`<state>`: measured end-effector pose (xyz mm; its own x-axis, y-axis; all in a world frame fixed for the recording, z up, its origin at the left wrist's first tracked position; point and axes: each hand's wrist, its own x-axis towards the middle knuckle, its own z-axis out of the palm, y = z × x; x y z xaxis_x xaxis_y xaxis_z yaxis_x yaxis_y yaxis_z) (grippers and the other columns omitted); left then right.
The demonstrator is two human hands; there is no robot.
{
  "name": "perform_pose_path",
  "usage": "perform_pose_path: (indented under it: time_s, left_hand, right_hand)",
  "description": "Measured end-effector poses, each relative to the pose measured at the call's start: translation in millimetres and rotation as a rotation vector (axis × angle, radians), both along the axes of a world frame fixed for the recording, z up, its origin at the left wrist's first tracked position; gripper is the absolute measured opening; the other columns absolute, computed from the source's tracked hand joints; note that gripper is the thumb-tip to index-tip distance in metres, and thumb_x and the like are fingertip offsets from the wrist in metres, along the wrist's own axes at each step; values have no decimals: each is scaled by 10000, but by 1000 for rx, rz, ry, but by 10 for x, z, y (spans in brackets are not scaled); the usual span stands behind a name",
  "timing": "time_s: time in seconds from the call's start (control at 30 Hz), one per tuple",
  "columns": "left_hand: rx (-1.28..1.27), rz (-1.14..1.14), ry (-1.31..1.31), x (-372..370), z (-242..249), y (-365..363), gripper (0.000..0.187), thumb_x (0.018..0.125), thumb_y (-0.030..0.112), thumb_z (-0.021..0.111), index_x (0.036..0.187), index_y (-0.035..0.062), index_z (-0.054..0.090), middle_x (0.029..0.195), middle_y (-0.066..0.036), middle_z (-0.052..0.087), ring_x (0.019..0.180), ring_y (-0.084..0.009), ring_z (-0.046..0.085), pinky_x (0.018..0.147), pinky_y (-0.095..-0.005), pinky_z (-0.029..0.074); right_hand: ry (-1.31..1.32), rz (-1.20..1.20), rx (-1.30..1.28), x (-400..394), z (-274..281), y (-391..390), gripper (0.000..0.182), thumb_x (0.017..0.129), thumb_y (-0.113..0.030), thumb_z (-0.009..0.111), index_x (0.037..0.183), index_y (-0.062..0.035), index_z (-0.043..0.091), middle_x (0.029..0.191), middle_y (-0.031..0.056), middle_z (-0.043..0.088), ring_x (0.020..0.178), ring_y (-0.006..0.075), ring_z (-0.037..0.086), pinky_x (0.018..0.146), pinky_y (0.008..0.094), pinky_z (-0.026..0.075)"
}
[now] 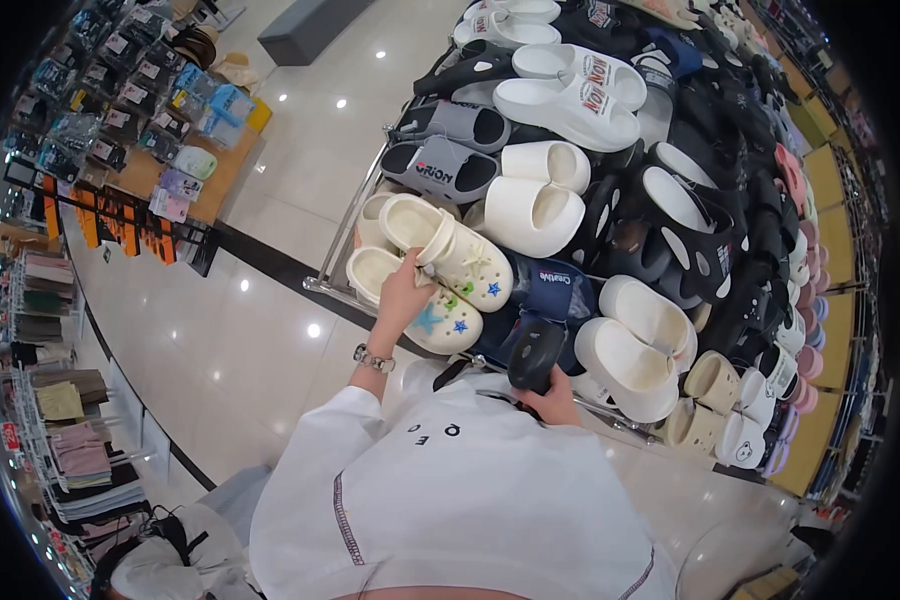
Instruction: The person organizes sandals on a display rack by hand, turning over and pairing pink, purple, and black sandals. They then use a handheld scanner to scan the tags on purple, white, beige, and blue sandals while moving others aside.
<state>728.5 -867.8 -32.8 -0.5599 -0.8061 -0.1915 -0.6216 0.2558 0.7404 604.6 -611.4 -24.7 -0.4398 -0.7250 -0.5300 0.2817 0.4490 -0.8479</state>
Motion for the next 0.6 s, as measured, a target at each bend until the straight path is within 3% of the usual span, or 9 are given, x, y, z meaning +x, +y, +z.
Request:
perform_pose_path:
  time_s: [0.07, 0.17, 0.3, 0.47, 0.6]
  left_hand:
    - [27, 56, -15, -40, -27, 8, 668, 654, 169, 676, 1236, 52, 371, 836, -175, 621, 763, -296, 624, 664, -364, 480]
    - [62, 117, 36, -21, -276, 24, 703, 657, 172, 685, 1252, 59, 329, 955, -183, 611, 898, -319, 604, 762, -360, 474]
    - [102, 85, 76, 47, -425, -11, 759, 664, 181, 692, 1282, 66, 266, 1007, -181, 598, 954, -325, 589, 811, -357, 460]
    - [258, -8, 213, 86, -491, -68, 755, 719, 118, 671, 1302, 58, 195, 1178, -165, 496, 1062, -236, 524, 857, -327, 438]
    - [465, -42, 402, 138, -487, -47, 762, 736, 85, 660, 1310, 54, 160, 1206, -149, 460, 1086, -202, 490, 869, -302, 433]
  right_hand:
    - [68, 43, -43, -1, 15, -22, 475, 603, -126, 736, 1029, -23, 553, 930, 76, 615, 847, 143, 560, 798, 283, 431]
    - [84, 51, -50, -7, 16, -28, 473, 604, -126, 737, 1026, -22, 551, 923, 76, 615, 844, 137, 560, 796, 282, 432]
    - [45, 33, -56, -5, -27, -15, 472, 608, -127, 737, 1027, -24, 547, 919, 77, 613, 839, 137, 560, 786, 283, 439]
    - [26, 52, -38, 2, 25, -47, 460, 626, -119, 736, 1028, -21, 534, 850, 57, 605, 679, 110, 560, 626, 247, 456]
    - [13, 53, -47, 16, 32, -77, 452, 631, -113, 733, 1026, -20, 533, 819, 47, 598, 617, 93, 540, 566, 236, 441]
